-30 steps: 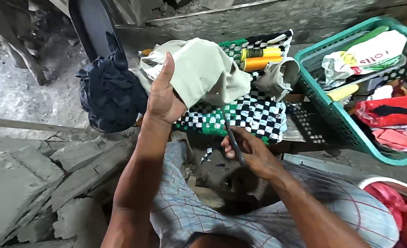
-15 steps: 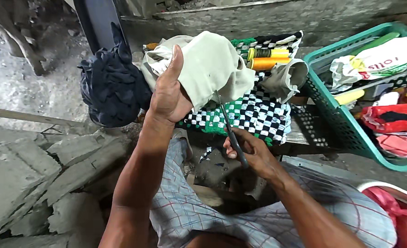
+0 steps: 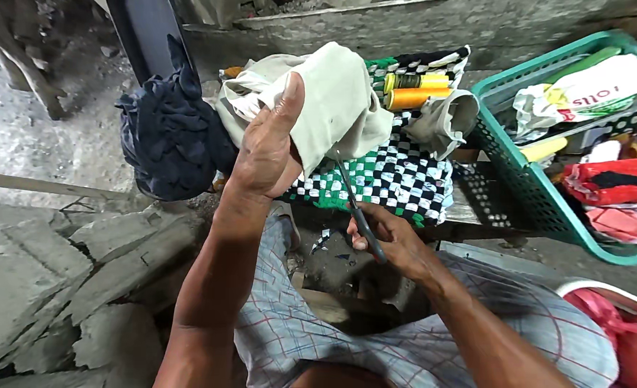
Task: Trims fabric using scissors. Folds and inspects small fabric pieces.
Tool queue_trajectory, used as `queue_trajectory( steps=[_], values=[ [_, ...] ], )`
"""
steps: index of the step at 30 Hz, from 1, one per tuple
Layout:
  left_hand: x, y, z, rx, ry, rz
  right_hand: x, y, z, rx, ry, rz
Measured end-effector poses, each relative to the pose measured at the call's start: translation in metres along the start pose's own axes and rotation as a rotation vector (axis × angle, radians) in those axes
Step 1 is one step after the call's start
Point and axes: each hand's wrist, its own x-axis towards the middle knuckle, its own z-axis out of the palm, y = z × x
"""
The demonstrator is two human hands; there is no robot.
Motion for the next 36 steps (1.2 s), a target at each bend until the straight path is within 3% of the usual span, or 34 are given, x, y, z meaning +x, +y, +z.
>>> queue_trajectory(
  steps=[14,23,36],
  values=[
    [0.000,-0.005,-0.012,-0.173,0.031,-0.147,0.002,0.002,0.002,-0.007,-0.005,-0.001],
    [-0.005,-0.003,0.003,0.056,0.091,-0.014,0.002,0.000,0.003,-0.050,0.007,0.014],
    [-0.004,0.001,-0.009,-0.097,0.040,-0.055,0.002,0.000,0.002,-0.021,-0.058,-0.020]
  ],
)
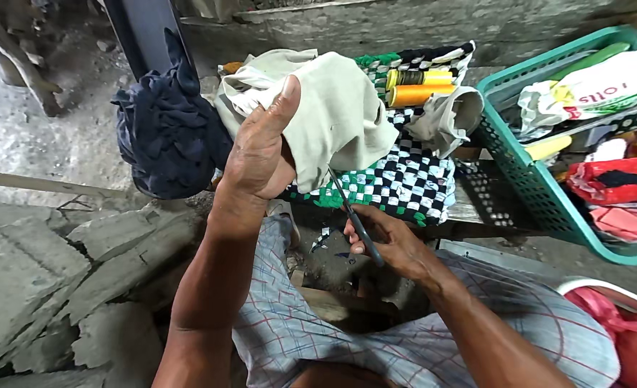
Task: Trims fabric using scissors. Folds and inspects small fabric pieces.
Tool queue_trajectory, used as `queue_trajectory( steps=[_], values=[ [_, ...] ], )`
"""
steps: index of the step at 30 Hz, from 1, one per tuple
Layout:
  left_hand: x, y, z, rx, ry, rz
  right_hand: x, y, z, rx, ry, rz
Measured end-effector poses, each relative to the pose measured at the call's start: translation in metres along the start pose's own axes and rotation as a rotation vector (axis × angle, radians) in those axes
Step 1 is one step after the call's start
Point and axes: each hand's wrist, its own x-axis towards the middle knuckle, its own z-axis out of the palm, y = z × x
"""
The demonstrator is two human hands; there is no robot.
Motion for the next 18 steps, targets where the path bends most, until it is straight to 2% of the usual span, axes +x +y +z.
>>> queue_trajectory(
  steps=[10,18],
  values=[
    [0.0054,-0.0029,-0.0069,0.005,0.009,-0.026,-0.0003,0.0028,-0.0019,0.077,-0.002,-0.111],
    [0.0066,-0.0071,-0.0096,-0.064,-0.005,-0.030,0.0000,0.0040,-0.0038,0.099,-0.009,-0.131]
  ],
)
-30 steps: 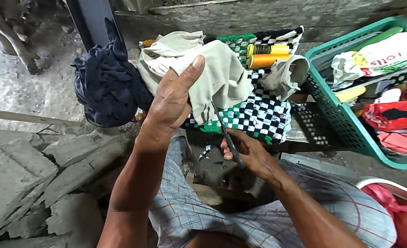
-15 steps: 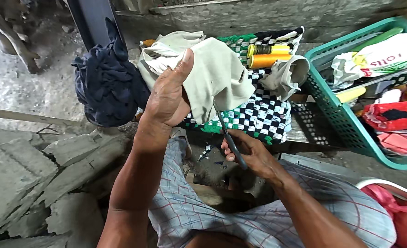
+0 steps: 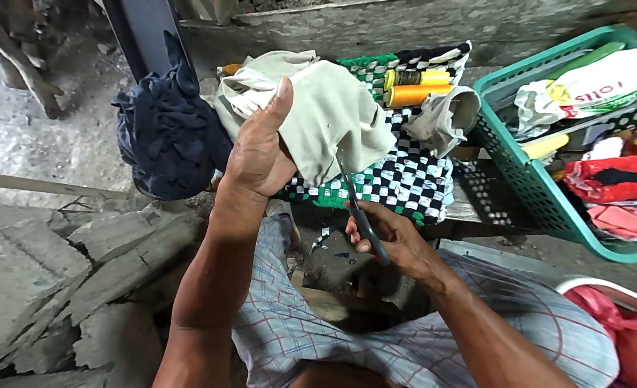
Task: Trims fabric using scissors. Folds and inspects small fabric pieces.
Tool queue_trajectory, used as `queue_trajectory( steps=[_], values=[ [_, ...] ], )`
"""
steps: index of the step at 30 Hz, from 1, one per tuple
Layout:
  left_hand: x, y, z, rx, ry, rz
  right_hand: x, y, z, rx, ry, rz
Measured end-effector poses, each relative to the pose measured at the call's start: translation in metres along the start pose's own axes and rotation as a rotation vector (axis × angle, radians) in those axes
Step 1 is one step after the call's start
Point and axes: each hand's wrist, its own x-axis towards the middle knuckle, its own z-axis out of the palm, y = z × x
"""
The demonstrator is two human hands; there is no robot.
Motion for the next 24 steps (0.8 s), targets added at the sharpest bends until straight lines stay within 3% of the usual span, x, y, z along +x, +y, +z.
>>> queue_trajectory(
  steps=[24],
  values=[
    [0.0004,-0.0058,0.0055,-0.082,-0.073,-0.104,0.0043,-0.0045,-0.0007,0.056,0.034,-0.027]
  ],
)
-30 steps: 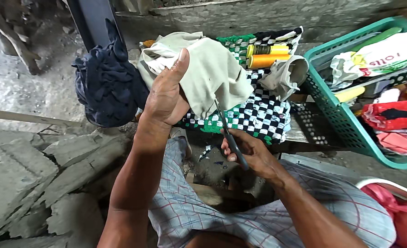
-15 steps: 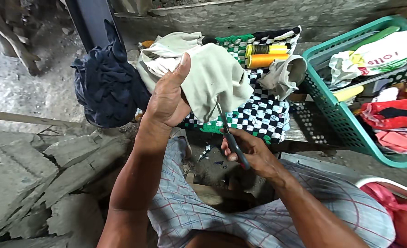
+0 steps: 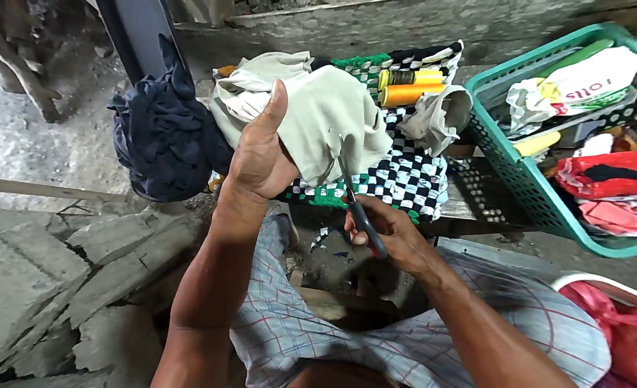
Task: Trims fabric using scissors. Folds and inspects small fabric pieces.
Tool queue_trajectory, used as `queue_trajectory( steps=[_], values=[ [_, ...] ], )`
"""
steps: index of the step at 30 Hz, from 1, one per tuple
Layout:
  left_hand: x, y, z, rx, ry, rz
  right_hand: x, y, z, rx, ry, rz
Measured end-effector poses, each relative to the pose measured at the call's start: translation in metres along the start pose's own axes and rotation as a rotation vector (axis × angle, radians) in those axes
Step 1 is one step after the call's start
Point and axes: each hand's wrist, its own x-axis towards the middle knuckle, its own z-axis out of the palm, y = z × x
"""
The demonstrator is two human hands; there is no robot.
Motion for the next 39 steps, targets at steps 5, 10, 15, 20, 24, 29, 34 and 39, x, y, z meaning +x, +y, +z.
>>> queue_trajectory(
  steps=[5,10,15,20,24,29,34,39],
  values=[
    [0.001,-0.002,0.001,-0.019,0.015,-0.020,-0.001,-0.001,-0.001,-0.029,0.025,0.005],
    [0.001,-0.001,-0.001,-0.024,0.033,-0.001,0.001,-0.002,-0.001,-0.057,0.051,0.002],
    [0.001,-0.003,-0.003,-0.001,0.034,-0.013,0.001,-0.001,-0.002,-0.077,0.065,0.019],
    [0.002,-0.003,-0.004,-0.003,0.042,-0.018,0.000,-0.005,-0.002,-0.079,0.094,0.043],
    [0.002,-0.004,-0.004,0.006,0.059,-0.019,-0.002,-0.008,-0.002,-0.095,0.135,0.083],
    [0.003,-0.005,-0.005,0.003,0.034,-0.031,-0.004,-0.011,-0.002,-0.091,0.140,0.107],
    [0.001,-0.007,-0.003,0.021,0.025,-0.027,-0.004,-0.009,-0.004,-0.079,0.078,0.088],
    [0.000,-0.013,-0.002,0.023,0.034,-0.062,-0.003,-0.012,-0.004,-0.058,0.100,0.075]
  ],
)
